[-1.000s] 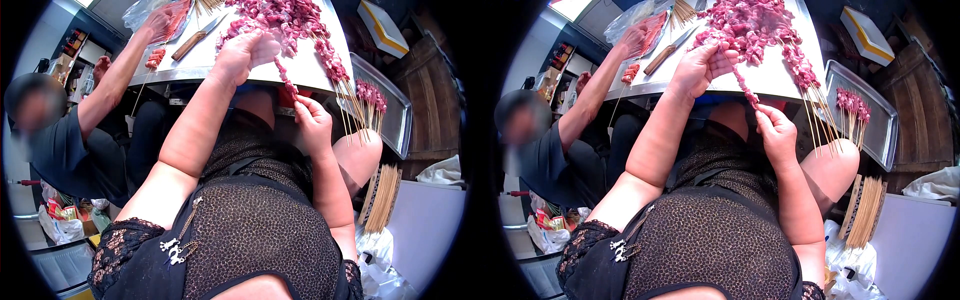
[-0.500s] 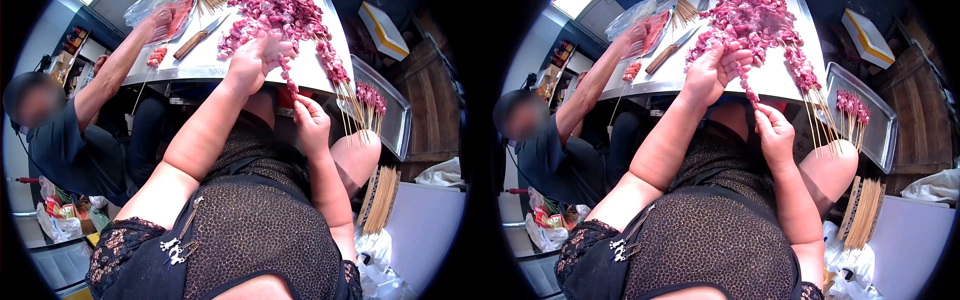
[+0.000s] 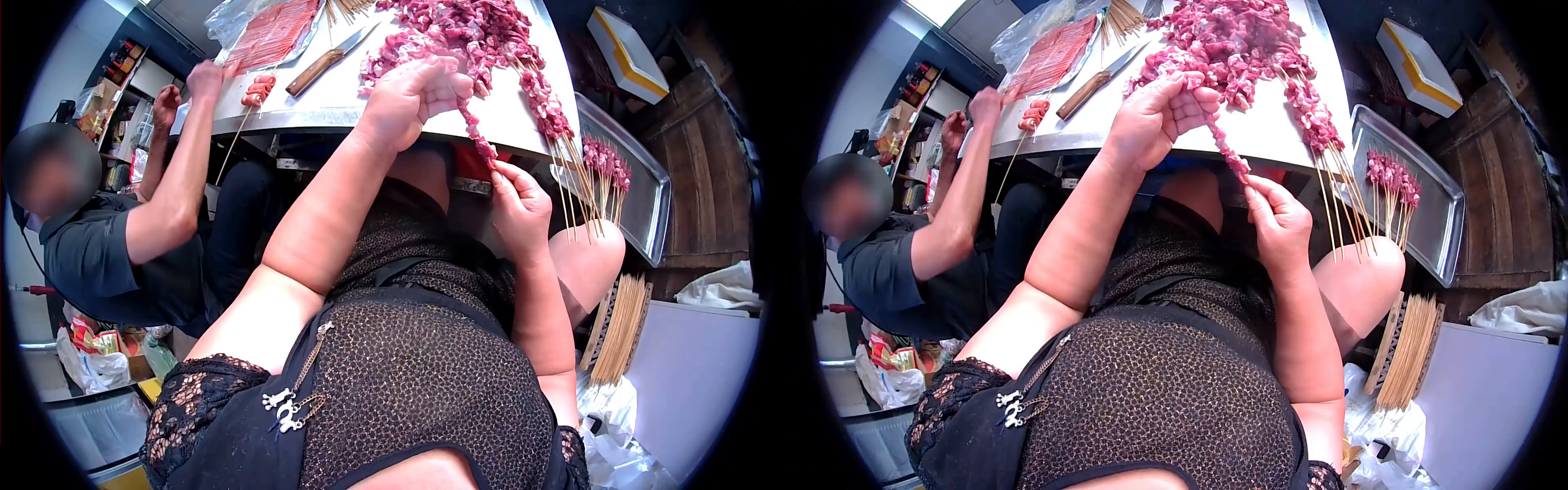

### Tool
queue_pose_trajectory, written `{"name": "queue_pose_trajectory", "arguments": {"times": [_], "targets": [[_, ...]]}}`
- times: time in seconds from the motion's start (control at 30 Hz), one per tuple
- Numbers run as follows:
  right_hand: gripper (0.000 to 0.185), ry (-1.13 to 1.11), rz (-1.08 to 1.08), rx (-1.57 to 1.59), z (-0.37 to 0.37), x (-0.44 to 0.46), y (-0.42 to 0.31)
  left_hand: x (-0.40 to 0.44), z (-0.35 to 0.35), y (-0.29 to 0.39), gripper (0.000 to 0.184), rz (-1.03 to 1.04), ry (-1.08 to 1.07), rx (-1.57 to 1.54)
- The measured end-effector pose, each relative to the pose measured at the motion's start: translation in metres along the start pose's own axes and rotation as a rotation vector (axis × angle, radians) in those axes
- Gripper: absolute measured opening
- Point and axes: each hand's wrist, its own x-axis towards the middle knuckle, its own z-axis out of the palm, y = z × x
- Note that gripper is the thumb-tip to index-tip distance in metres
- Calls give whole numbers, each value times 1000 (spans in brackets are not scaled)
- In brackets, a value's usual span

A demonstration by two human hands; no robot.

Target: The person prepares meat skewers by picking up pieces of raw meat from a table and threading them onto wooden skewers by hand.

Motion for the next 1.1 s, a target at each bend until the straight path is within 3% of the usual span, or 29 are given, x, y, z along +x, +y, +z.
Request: {"name": "queue_pose_trajectory", "arguments": {"times": [0.87, 1.1], "targets": [[18, -11, 53, 129, 2, 2, -5, -4, 12, -6, 27, -40, -56, -39], [23, -127, 253, 305, 2, 10, -16, 2, 12, -13, 26, -7, 47, -44]]}}
